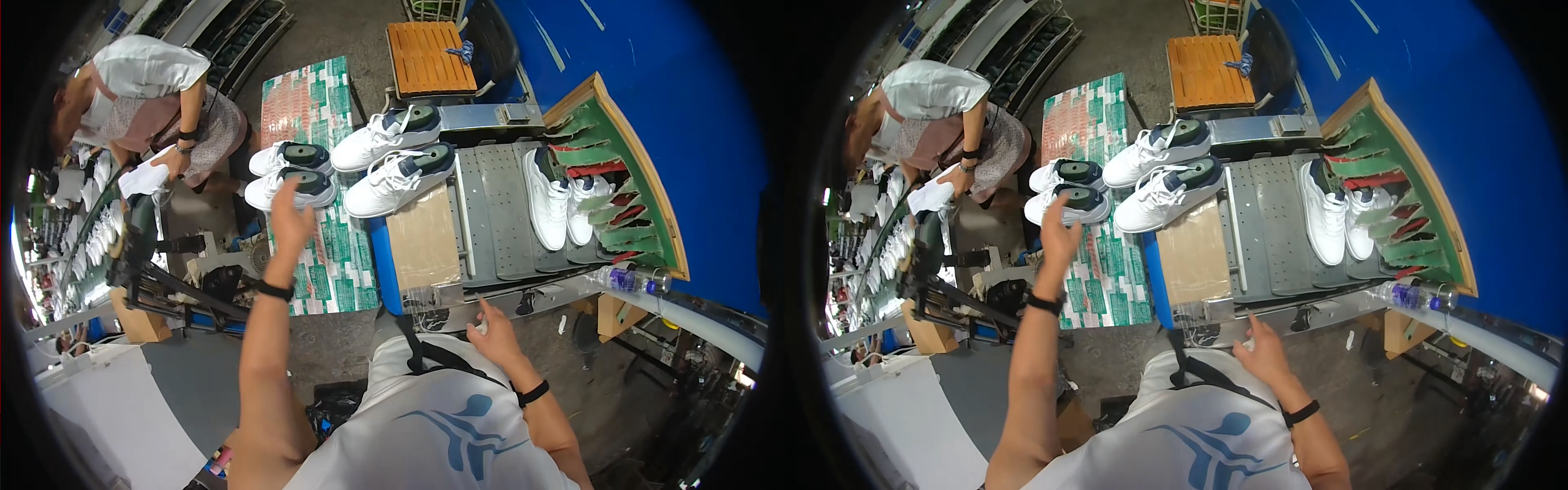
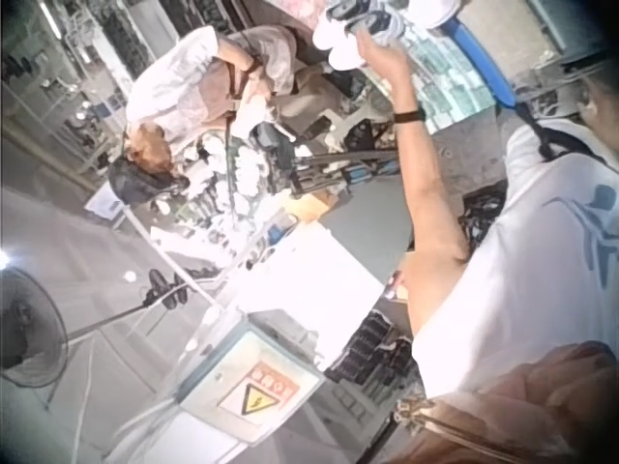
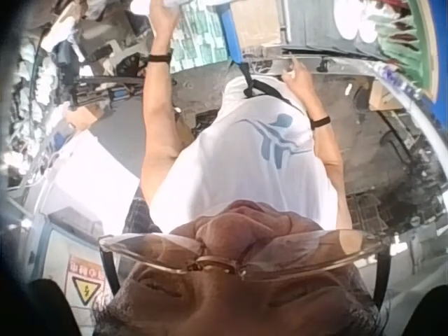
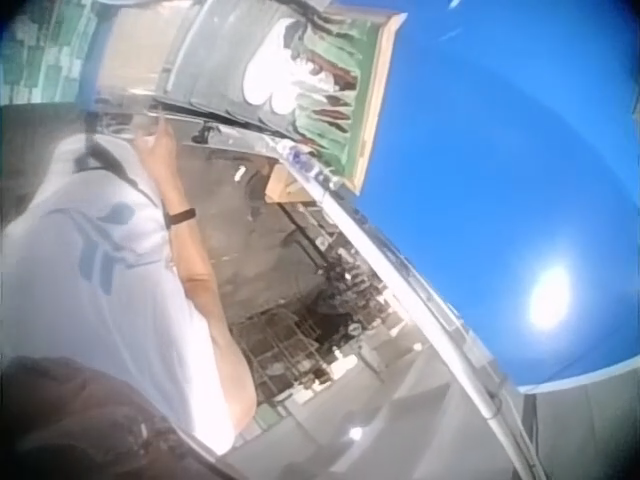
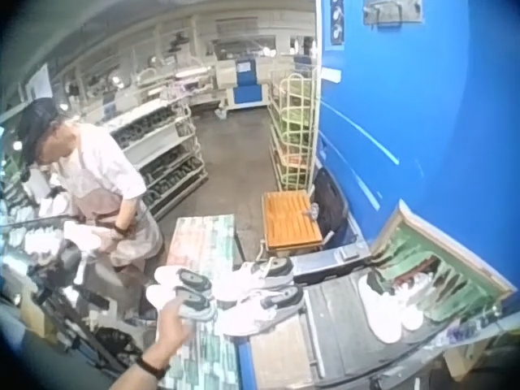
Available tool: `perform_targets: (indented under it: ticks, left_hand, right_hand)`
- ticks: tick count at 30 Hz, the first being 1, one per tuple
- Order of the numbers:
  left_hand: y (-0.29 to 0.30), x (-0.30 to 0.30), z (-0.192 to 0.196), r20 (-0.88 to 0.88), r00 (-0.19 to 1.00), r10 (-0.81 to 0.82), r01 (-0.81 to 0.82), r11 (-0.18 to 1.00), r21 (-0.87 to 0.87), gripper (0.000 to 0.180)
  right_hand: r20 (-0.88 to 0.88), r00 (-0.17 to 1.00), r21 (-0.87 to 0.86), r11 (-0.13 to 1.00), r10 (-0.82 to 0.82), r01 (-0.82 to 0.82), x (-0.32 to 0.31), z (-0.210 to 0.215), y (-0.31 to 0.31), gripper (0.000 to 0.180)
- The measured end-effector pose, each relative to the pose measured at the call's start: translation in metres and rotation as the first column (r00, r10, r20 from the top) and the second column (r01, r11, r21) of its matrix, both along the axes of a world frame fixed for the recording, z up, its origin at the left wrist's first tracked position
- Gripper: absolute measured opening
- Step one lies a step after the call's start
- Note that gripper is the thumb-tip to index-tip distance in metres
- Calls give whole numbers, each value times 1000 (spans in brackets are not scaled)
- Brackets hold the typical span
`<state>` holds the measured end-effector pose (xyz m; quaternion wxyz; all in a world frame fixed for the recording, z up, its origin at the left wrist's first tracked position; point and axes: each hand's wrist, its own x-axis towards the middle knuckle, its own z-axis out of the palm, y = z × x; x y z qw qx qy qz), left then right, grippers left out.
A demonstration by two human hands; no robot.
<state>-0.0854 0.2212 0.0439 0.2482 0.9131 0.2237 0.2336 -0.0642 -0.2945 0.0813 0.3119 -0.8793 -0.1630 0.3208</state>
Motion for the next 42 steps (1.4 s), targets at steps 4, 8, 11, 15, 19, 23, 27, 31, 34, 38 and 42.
perform_targets:
  ticks: [4, 8, 11, 15, 19, 23, 27, 31, 34, 38, 42]
  left_hand:
    - [-214, 43, -11, -45, 918, -395, 268, 700, -662, 43]
    - [-368, 154, -75, -158, 945, -287, 42, 585, -810, 111]
    - [-437, 259, -79, -141, 975, -171, 11, 673, -739, 123]
    - [-470, 318, -56, -392, 919, -31, -269, 676, -685, 128]
    - [-420, 296, -96, 8, 997, -80, 33, 323, -946, 83]
    - [-357, 227, -59, -19, 969, -248, -60, -159, -985, 43]
    - [-311, 114, -21, -119, 979, -165, -106, 87, -991, 59]
    - [-294, 41, 4, -125, 985, -122, 6, 740, -673, 77]
    - [-265, 25, 12, -166, 971, -170, 56, 843, -535, 62]
    - [-241, 30, 17, 77, 992, -101, 120, 939, -322, 28]
    - [-221, 31, -1, 89, 986, -140, 161, 674, -721, 13]
  right_hand:
    - [143, 990, 29, 1000, 2, -6, 4, -28, -40, 75]
    - [160, 984, 96, 994, -76, 61, 15, -24, -60, 71]
    - [59, 975, 31, 977, -214, 212, 19, -17, -86, 75]
    - [33, 950, 24, 950, -312, 311, 14, -18, -120, 79]
    - [-5, 928, 98, 924, -372, 370, 9, -33, -136, 78]
    - [15, 911, 116, 906, -412, 408, 6, -40, -130, 72]
    - [62, 953, 73, 954, -296, 291, 24, -33, -92, 68]
    - [43, 980, 219, 958, -196, 183, 26, -18, -39, 69]
    - [-13, 996, 232, 968, -90, 91, 32, -4, 3, 71]
    - [2, 1000, 263, 965, -9, 8, 33, 24, 44, 74]
    - [55, 998, 249, 968, 12, -25, 27, 33, 62, 76]
